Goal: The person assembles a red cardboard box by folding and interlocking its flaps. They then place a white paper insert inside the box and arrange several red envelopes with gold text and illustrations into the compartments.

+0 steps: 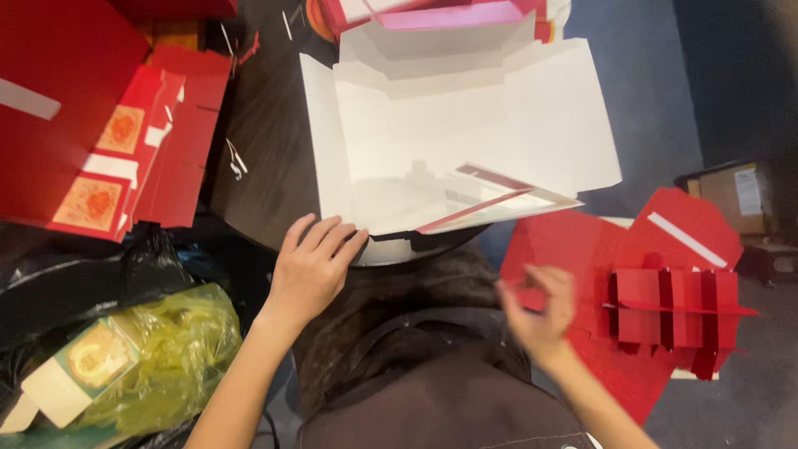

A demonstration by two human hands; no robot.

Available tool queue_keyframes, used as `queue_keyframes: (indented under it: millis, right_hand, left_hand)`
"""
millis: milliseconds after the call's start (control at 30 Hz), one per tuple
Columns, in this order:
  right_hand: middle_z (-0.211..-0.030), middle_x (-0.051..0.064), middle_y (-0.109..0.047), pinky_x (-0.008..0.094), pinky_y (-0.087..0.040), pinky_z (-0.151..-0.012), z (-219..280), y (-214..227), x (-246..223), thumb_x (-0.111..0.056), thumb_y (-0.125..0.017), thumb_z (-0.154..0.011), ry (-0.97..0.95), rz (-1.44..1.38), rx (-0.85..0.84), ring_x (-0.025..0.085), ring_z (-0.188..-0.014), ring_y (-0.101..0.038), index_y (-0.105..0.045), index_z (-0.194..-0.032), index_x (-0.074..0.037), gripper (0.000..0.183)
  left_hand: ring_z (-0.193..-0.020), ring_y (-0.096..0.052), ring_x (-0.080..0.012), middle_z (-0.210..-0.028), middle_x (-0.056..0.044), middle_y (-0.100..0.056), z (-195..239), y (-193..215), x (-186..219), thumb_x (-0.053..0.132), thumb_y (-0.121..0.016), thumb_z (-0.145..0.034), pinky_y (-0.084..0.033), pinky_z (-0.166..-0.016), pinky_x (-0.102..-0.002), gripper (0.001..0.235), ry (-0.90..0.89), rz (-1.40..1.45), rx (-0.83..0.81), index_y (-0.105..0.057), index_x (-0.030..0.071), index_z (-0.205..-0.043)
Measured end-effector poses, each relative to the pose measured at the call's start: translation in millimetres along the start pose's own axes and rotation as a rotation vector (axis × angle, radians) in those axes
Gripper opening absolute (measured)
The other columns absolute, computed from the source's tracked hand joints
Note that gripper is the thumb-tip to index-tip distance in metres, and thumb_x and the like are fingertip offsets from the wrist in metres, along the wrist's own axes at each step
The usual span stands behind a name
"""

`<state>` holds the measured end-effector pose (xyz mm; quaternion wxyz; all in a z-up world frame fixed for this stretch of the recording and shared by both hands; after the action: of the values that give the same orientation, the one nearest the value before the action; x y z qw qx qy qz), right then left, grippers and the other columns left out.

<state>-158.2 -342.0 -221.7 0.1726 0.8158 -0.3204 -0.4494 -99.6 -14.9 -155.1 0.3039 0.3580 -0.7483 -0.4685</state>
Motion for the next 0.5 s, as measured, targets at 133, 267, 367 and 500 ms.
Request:
queue_keyframes:
  millis: [133,267,367,500]
  right_hand:
    - [-0.122,0.018,-0.055,0.047,-0.046,-0.103,-41,58,9,-0.015,-0.093,-0.088,0.433,0.359,0.048,0.037,-0.114,-0.055,-0.055,-0.129,-0.008,0.056]
    - [-0.119,0.016,-0.064,0.052,-0.048,-0.101,-102,72,8,-0.014,-0.09,-0.078,0.584,0.349,-0.278,0.036,-0.114,-0.06,-0.057,-0.123,-0.003,0.057]
    - [-0.121,0.004,-0.062,0.046,-0.051,-0.105,-128,56,-1,-0.008,-0.08,-0.091,0.634,0.329,-0.463,0.025,-0.113,-0.061,-0.061,-0.126,-0.011,0.041]
    - [-0.132,0.003,-0.068,0.044,-0.045,-0.098,-129,51,-15,-0.008,-0.074,-0.09,0.859,0.476,-0.6,0.024,-0.119,-0.056,-0.062,-0.131,-0.013,0.042]
  left_hand:
    - [-0.114,-0.066,-0.0295,-0.118,-0.009,-0.068,0,0,13,0.023,-0.072,-0.084,-0.039,-0.111,-0.057,0.056,0.081,0.06,-0.032,-0.062,0.012,-0.138]
    - [-0.121,-0.062,-0.0334,-0.138,-0.02,-0.061,-28,6,31,0.041,-0.073,-0.087,-0.035,-0.112,-0.064,0.062,0.018,0.18,0.025,-0.056,0.016,-0.141]
    - [-0.134,-0.062,-0.0268,-0.146,-0.009,-0.059,-50,9,54,0.032,-0.07,-0.097,-0.039,-0.122,-0.054,0.042,-0.157,0.275,0.071,-0.058,0.03,-0.137]
    - [-0.14,-0.056,-0.0227,-0.151,-0.006,-0.059,-67,12,66,0.025,-0.068,-0.104,-0.037,-0.123,-0.044,0.029,-0.373,0.197,0.039,-0.064,0.018,-0.133]
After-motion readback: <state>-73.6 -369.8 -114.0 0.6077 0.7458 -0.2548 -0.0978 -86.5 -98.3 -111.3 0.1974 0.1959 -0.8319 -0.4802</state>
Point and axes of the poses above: each hand's wrist, its own z-axis away from the middle knuckle, its own y-axis out of the back of the hand, x = y × z, the point moved 5 cm from there along -z, towards the middle knuckle
